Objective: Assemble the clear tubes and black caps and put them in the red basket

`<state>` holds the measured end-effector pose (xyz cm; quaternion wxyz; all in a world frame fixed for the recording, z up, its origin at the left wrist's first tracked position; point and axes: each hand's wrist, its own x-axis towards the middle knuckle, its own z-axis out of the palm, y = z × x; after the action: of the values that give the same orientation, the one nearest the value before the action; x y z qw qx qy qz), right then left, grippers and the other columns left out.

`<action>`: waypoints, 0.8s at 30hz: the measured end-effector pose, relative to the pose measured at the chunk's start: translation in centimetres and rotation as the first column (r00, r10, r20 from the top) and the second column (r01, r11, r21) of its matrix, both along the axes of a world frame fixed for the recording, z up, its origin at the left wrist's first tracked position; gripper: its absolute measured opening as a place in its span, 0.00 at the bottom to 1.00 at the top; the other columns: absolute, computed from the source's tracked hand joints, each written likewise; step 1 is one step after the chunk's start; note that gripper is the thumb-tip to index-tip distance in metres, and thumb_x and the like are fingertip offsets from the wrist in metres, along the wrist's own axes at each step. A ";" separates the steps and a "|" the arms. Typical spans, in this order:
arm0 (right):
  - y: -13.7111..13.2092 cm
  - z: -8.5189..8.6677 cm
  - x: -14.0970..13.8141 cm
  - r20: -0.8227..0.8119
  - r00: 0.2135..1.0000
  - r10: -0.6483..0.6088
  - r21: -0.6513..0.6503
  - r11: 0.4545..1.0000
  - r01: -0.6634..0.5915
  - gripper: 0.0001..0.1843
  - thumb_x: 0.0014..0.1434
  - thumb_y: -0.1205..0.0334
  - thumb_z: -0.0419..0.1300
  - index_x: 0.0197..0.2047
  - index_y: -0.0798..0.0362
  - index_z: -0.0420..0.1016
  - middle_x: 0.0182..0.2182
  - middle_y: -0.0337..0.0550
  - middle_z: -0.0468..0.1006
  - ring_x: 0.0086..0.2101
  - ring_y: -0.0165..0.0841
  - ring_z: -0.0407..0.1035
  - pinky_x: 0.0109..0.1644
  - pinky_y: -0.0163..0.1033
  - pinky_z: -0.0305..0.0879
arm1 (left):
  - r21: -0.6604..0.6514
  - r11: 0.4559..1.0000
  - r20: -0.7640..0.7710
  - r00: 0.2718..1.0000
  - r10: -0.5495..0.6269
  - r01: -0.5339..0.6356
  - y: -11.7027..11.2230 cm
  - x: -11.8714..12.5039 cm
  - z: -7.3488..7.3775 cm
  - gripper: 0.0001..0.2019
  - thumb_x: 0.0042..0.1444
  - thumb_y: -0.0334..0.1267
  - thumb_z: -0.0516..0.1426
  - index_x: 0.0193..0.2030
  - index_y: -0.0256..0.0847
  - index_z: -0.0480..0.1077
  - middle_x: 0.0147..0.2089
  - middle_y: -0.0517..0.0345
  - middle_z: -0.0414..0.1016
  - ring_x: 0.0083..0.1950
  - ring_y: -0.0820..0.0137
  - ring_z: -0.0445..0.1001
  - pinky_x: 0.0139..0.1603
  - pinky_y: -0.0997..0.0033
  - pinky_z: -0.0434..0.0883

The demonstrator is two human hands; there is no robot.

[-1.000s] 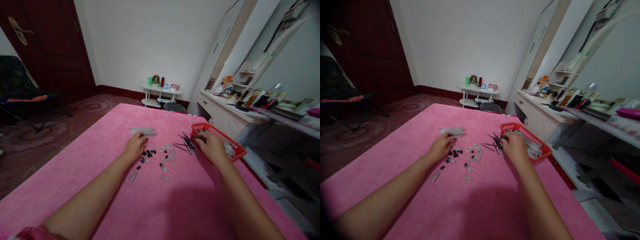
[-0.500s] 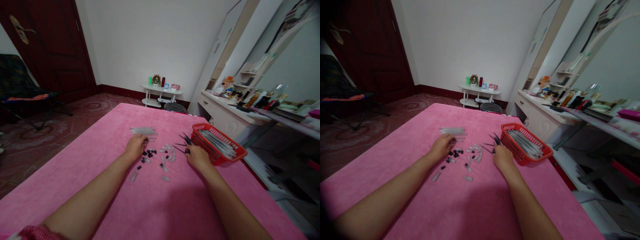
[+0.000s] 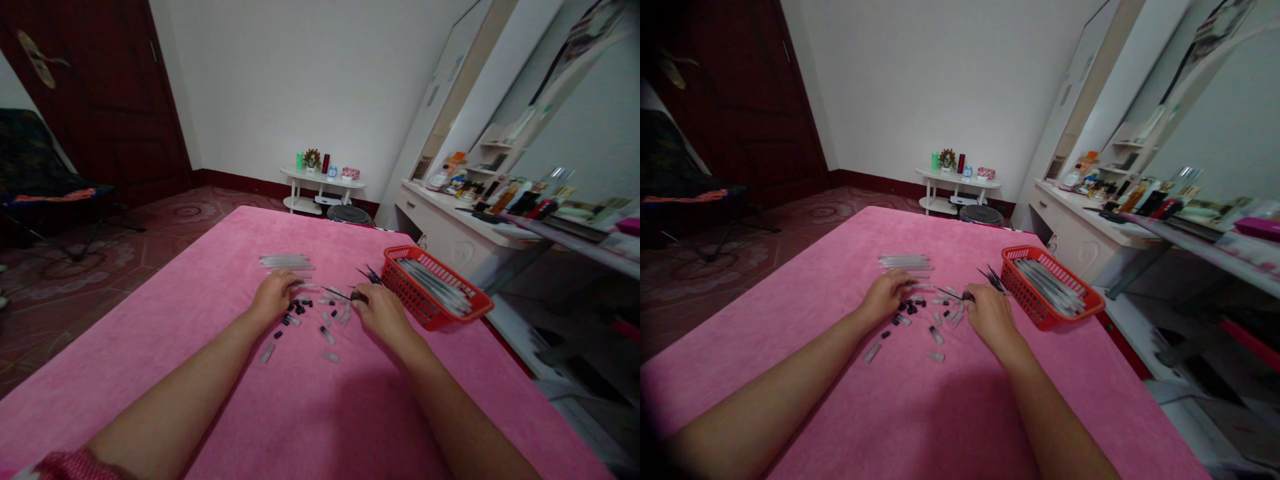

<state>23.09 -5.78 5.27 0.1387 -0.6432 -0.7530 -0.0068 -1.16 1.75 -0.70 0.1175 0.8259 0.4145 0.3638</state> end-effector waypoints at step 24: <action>-0.1 0.5 0.1 0.014 1.000 0.015 0.030 0.999 -0.016 0.07 0.55 0.64 0.57 0.35 0.50 0.76 0.35 0.42 0.78 0.37 0.34 0.69 0.39 0.33 0.57 | -0.016 0.998 -0.030 0.998 -0.060 0.060 -0.5 0.4 0.3 0.12 0.52 0.24 0.53 0.39 0.39 0.75 0.38 0.52 0.72 0.42 0.66 0.70 0.45 0.67 0.67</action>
<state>23.17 -5.87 5.73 0.1431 -0.6351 -0.7587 -0.0214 -0.80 1.21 -0.35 0.1282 0.8425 0.3940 0.3443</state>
